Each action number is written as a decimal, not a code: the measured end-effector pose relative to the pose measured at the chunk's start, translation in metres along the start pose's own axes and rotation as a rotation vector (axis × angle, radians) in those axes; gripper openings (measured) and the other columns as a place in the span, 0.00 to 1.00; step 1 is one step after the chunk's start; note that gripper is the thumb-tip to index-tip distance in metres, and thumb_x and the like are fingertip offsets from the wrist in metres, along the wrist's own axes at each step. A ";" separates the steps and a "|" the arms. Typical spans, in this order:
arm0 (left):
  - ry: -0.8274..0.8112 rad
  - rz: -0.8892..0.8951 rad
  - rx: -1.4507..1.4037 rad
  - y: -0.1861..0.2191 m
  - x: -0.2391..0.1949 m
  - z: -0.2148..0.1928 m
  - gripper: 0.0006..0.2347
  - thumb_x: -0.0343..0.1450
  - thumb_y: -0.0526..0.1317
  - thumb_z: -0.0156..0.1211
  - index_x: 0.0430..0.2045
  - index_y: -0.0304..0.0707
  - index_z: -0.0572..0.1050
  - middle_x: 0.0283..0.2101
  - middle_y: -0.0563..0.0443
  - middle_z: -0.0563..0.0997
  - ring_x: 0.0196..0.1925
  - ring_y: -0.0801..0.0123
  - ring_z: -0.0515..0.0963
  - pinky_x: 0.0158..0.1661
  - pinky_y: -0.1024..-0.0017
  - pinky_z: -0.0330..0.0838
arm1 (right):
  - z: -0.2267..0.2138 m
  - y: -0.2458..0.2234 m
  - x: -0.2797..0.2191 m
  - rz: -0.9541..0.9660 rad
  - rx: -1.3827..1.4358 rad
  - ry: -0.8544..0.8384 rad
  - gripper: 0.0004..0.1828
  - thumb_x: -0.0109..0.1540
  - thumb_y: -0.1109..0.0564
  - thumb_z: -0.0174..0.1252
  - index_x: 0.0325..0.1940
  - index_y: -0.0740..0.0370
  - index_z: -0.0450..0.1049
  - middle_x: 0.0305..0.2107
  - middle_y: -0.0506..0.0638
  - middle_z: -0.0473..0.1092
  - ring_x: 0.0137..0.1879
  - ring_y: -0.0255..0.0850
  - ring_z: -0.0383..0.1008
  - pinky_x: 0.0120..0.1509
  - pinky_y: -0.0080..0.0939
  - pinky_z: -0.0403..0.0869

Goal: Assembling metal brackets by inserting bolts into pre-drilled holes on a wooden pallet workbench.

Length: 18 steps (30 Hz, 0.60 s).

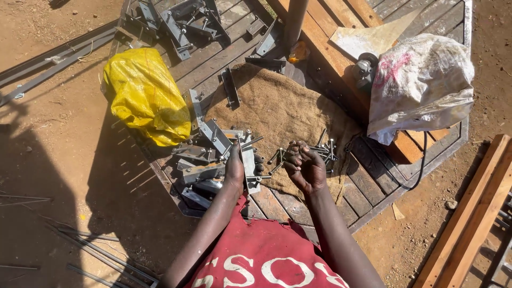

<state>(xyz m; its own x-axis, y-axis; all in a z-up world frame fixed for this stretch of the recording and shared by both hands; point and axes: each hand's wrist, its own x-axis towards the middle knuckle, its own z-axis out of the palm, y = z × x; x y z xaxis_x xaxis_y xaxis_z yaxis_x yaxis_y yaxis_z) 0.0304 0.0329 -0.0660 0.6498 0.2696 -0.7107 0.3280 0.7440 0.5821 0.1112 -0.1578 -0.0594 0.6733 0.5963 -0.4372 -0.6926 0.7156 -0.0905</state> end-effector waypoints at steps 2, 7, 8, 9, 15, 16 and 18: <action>-0.022 -0.003 0.007 -0.008 -0.004 0.001 0.26 0.74 0.63 0.42 0.39 0.38 0.76 0.25 0.37 0.82 0.21 0.54 0.84 0.21 0.63 0.80 | 0.013 -0.005 -0.003 -0.008 -0.064 -0.005 0.13 0.62 0.58 0.56 0.51 0.57 0.73 0.37 0.46 0.67 0.31 0.31 0.62 0.28 0.23 0.59; -0.052 0.055 0.026 -0.022 -0.018 0.008 0.26 0.73 0.63 0.46 0.41 0.36 0.78 0.26 0.35 0.83 0.22 0.53 0.84 0.24 0.61 0.81 | 0.008 0.005 0.000 -0.017 -0.259 0.071 0.12 0.68 0.54 0.51 0.55 0.55 0.70 0.34 0.43 0.62 0.35 0.33 0.63 0.30 0.23 0.61; -0.070 0.040 0.032 -0.021 -0.022 0.007 0.27 0.73 0.63 0.44 0.40 0.36 0.77 0.26 0.35 0.83 0.22 0.53 0.84 0.24 0.61 0.81 | 0.009 0.011 -0.004 0.006 -0.288 0.106 0.14 0.70 0.55 0.47 0.59 0.57 0.67 0.33 0.43 0.59 0.35 0.32 0.62 0.30 0.23 0.60; -0.086 0.032 0.034 -0.019 -0.024 0.007 0.27 0.73 0.64 0.43 0.40 0.35 0.75 0.27 0.34 0.83 0.23 0.52 0.84 0.23 0.61 0.81 | 0.012 0.016 -0.005 0.033 -0.322 0.136 0.16 0.72 0.56 0.43 0.63 0.60 0.64 0.32 0.43 0.57 0.35 0.32 0.60 0.31 0.24 0.59; 0.026 0.228 0.270 0.006 -0.091 0.031 0.29 0.77 0.54 0.40 0.72 0.37 0.56 0.74 0.36 0.58 0.76 0.46 0.55 0.72 0.53 0.50 | 0.019 0.031 -0.031 -0.124 -0.635 0.163 0.18 0.67 0.60 0.57 0.62 0.66 0.71 0.40 0.53 0.75 0.39 0.39 0.75 0.36 0.28 0.69; 0.026 0.231 0.265 -0.003 -0.076 0.022 0.29 0.77 0.54 0.40 0.72 0.37 0.56 0.74 0.36 0.58 0.76 0.46 0.55 0.72 0.53 0.50 | 0.018 0.030 -0.028 -0.123 -0.639 0.160 0.18 0.67 0.60 0.57 0.62 0.66 0.71 0.40 0.53 0.75 0.39 0.39 0.75 0.36 0.28 0.69; -0.186 0.143 0.088 -0.020 -0.044 0.011 0.23 0.76 0.58 0.42 0.42 0.34 0.74 0.30 0.27 0.84 0.23 0.45 0.85 0.22 0.55 0.82 | 0.017 0.025 -0.022 -0.294 -0.756 0.075 0.16 0.63 0.63 0.63 0.55 0.67 0.74 0.40 0.60 0.78 0.39 0.45 0.80 0.32 0.29 0.71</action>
<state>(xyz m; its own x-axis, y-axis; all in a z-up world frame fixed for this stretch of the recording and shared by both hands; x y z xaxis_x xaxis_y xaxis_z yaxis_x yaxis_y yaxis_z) 0.0027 -0.0003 -0.0423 0.8062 0.2450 -0.5386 0.2770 0.6481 0.7094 0.0832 -0.1474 -0.0369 0.8545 0.3768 -0.3576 -0.4954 0.3839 -0.7792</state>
